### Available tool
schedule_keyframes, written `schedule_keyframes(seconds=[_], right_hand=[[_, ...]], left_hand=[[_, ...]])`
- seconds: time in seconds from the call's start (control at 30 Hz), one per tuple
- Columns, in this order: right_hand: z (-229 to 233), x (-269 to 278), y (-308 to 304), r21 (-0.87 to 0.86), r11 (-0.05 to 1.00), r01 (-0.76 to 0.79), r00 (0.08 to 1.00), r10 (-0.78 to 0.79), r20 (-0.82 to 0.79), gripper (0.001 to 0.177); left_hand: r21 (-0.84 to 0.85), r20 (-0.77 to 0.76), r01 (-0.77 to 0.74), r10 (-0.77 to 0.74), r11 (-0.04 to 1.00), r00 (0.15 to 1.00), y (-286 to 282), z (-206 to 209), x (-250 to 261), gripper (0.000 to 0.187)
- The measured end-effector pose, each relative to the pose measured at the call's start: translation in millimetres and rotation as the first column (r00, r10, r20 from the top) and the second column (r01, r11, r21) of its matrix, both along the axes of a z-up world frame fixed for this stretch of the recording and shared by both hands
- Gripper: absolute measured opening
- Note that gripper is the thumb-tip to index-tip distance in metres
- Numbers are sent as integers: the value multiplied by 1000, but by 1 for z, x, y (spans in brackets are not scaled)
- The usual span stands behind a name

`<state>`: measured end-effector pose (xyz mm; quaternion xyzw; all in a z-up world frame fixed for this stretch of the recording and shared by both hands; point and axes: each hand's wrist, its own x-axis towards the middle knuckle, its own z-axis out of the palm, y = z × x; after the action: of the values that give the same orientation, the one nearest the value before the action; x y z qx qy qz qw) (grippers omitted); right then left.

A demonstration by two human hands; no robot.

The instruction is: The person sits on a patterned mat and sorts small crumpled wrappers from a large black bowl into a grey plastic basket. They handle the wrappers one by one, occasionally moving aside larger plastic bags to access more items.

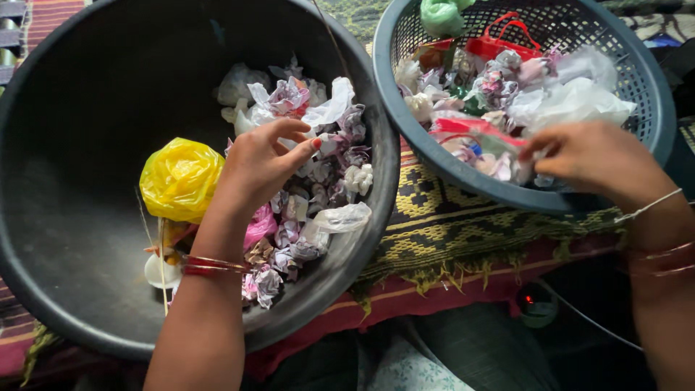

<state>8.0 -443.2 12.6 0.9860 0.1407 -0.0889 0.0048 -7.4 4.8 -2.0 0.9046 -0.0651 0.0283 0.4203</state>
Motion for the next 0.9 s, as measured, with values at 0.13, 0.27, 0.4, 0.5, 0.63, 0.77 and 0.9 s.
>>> schedule_keyframes(seconds=[0.13,0.27,0.4,0.5,0.63,0.77,0.9], right_hand=[[-29,18,-1,-82,981,178,943,-194,-271,41],[-44,22,2,-294,953,69,946,-156,-284,34],[-51,28,11,-388,921,24,951,-141,-276,28],[-51,30,13,-413,909,48,945,-175,-275,28],[-48,26,1,-450,893,12,960,-136,-244,27],[-47,37,-33,-481,877,-4,959,-133,-250,25],[-48,55,-60,-429,900,74,964,-175,-201,23]], left_hand=[[40,-5,-14,14,999,1000,3,1,0,41],[61,41,-23,20,998,999,8,2,2,36],[78,25,-44,42,996,999,9,1,1,30],[131,90,-129,118,983,989,11,-2,3,23],[210,224,-217,169,953,960,23,-7,5,11],[243,254,-229,166,943,953,26,-17,7,11],[314,240,-256,184,914,953,24,-21,5,17]])
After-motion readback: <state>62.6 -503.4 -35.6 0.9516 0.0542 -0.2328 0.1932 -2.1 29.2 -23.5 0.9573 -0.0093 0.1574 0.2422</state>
